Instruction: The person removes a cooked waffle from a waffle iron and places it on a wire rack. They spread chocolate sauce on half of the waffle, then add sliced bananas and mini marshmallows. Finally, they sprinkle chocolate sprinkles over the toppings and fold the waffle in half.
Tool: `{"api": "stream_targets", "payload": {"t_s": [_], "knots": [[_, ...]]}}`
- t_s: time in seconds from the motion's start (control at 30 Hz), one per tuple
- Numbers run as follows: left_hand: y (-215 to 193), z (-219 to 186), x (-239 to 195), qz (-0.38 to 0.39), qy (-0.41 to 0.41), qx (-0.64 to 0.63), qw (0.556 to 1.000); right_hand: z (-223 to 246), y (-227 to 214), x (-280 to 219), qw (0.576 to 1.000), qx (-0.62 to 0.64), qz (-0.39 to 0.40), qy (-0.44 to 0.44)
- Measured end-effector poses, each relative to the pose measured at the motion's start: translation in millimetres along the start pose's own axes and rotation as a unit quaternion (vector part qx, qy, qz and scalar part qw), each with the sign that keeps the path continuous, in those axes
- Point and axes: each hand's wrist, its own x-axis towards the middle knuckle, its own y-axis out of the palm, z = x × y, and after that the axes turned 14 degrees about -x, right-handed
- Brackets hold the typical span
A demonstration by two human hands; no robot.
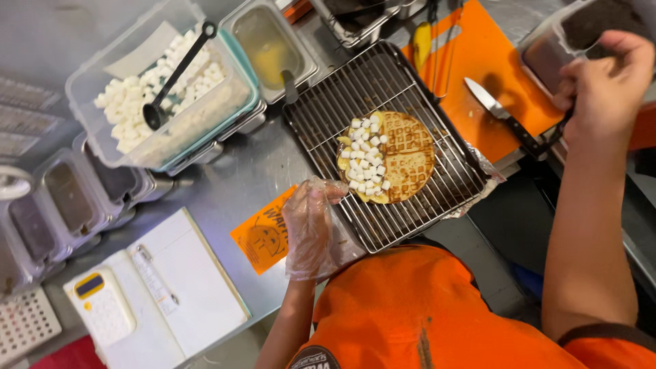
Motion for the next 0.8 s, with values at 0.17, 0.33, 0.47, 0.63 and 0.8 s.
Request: {"api": "stream_targets", "payload": {"t_s": [0.17, 0.33, 0.47, 0.63, 0.8], "knots": [[5, -6, -10, -0.037, -0.045, -0.027, 0.998, 72, 85, -78, 0.988, 0.011, 0.153, 0.031], [8, -9, -17, -0.033, -0.019, -0.028, 0.999, 106, 151, -111, 0.962, -0.011, 0.263, 0.072], [11, -9, -22, -0.051, -0.022, -0.052, 0.997, 113, 170, -114, 0.943, -0.080, 0.321, -0.047], [14, -9, -30, -0.077, -0.033, -0.074, 0.994, 115, 175, -111, 0.920, -0.166, 0.337, -0.109], [16, -11, -34, -0.085, -0.035, -0.072, 0.993, 114, 171, -111, 0.896, -0.217, 0.372, -0.106]]}}
